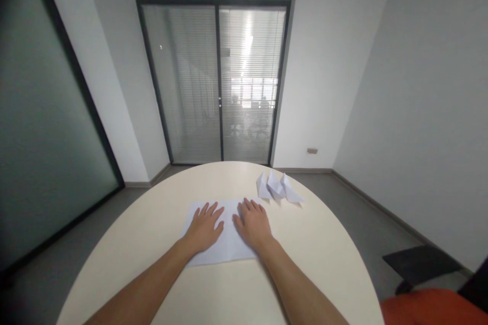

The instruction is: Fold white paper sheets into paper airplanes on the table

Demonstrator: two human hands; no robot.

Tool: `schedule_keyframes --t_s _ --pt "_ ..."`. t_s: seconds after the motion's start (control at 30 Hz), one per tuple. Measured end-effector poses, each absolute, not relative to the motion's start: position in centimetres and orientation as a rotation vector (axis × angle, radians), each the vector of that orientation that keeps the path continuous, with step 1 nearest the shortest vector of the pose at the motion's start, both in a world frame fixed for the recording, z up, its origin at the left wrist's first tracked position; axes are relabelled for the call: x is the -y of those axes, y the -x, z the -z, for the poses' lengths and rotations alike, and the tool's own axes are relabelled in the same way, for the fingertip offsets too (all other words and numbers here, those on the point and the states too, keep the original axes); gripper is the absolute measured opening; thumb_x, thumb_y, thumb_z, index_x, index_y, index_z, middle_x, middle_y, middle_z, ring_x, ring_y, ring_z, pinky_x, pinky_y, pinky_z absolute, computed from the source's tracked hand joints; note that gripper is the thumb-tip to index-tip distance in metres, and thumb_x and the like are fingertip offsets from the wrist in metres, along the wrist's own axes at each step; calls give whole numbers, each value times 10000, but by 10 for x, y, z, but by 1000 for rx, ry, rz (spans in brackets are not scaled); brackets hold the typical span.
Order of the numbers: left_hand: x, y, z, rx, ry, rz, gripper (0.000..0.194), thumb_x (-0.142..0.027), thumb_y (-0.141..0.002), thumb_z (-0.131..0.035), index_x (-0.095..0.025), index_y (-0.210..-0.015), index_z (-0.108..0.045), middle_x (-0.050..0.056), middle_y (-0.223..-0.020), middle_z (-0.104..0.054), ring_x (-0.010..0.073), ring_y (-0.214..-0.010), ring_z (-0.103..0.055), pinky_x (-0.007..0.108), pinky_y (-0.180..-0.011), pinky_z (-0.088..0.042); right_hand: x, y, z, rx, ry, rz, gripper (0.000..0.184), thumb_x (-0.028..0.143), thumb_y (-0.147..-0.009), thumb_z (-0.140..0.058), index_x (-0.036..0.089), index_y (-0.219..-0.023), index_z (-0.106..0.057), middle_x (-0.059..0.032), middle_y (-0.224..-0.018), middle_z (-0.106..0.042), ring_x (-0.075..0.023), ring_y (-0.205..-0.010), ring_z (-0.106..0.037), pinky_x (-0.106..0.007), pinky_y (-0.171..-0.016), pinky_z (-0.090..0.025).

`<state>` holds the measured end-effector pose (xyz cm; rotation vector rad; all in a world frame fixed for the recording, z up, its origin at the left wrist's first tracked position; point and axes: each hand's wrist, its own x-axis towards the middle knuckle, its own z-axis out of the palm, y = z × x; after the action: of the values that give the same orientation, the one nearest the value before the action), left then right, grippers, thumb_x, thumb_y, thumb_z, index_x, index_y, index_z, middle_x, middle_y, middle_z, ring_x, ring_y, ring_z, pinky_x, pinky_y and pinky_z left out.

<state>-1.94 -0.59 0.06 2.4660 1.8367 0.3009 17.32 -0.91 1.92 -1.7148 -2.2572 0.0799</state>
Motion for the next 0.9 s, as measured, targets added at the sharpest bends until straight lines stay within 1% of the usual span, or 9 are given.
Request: schedule_keyframes --t_s 0.1,0.17,0.4,0.5,0.6,0.67,0.77,0.83,0.9 --pt "3 21 1 -1837 -2468 -328 516 -378 -974 -341 -290 -1476 -427 38 -1597 -329 316 -1482 -233 555 -1188 -193 19 -161 -18 2304 1676 -251 628 570 -988 -293 243 -1515 -386 -84 -1611 -292 -321 -1470 -260 -534 -1168 -197" --pt "2 22 2 -1833 -2459 -339 508 -347 -974 -338 -299 -1471 -432 30 -1595 -335 311 -1480 -240 550 -1186 -201 23 -156 -16 2373 1660 -336 679 644 -966 -281 285 -1540 -329 -59 -1626 -250 -355 -1500 -152 -612 -1171 -85" --pt "6 26 -12 -1830 -2420 -310 512 -338 -948 -379 -275 -1450 -454 55 -1572 -370 329 -1454 -280 572 -1159 -230 23 -159 -16 2430 1634 -391 774 654 -907 -412 235 -1549 -312 -91 -1639 -189 -346 -1512 -90 -575 -1190 -36" --pt "11 29 -25 -1889 -2466 -354 391 -318 -921 -429 -201 -1242 -617 126 -1353 -573 309 -1280 -490 519 -1118 -307 26 -161 -22 2516 1521 -449 769 639 -898 -435 252 -1550 -307 -81 -1639 -186 -339 -1515 -80 -568 -1195 -30" --pt "12 34 -32 -1823 -2527 -390 323 -297 -931 -424 -159 -1118 -648 142 -1185 -643 273 -1193 -550 445 -1109 -332 29 -162 -30 2649 1299 -533 787 604 -863 -525 287 -1548 -304 -70 -1635 -203 -328 -1514 -95 -556 -1202 -29" --pt "9 38 -28 -1642 -2584 -426 344 -259 -948 -394 -169 -1198 -613 119 -1278 -616 230 -1239 -531 379 -1110 -341 30 -164 -33 2710 1147 -568 807 579 -836 -583 310 -1544 -305 -60 -1632 -221 -323 -1511 -125 -556 -1205 -39" --pt "2 44 -16 -1487 -2591 -358 461 -301 -1016 -263 -192 -1407 -481 94 -1548 -402 224 -1454 -306 434 -1194 -214 26 -169 -31 2722 1035 -570 792 583 -843 -592 292 -1534 -335 -72 -1617 -266 -316 -1500 -183 -561 -1207 -79" --pt "0 46 -8 -1450 -2543 -270 531 -393 -1042 -176 -197 -1484 -396 88 -1605 -301 227 -1494 -224 458 -1208 -175 21 -173 -26 2698 1039 -548 743 598 -873 -555 259 -1513 -387 -93 -1600 -308 -316 -1490 -223 -559 -1205 -121" --pt "-1 46 -2 -1441 -2528 -233 587 -488 -1035 -183 -198 -1526 -326 90 -1627 -231 243 -1510 -170 477 -1216 -141 16 -177 -19 2600 1113 -495 718 607 -915 -488 208 -1506 -404 -121 -1577 -350 -311 -1475 -271 -533 -1202 -183"
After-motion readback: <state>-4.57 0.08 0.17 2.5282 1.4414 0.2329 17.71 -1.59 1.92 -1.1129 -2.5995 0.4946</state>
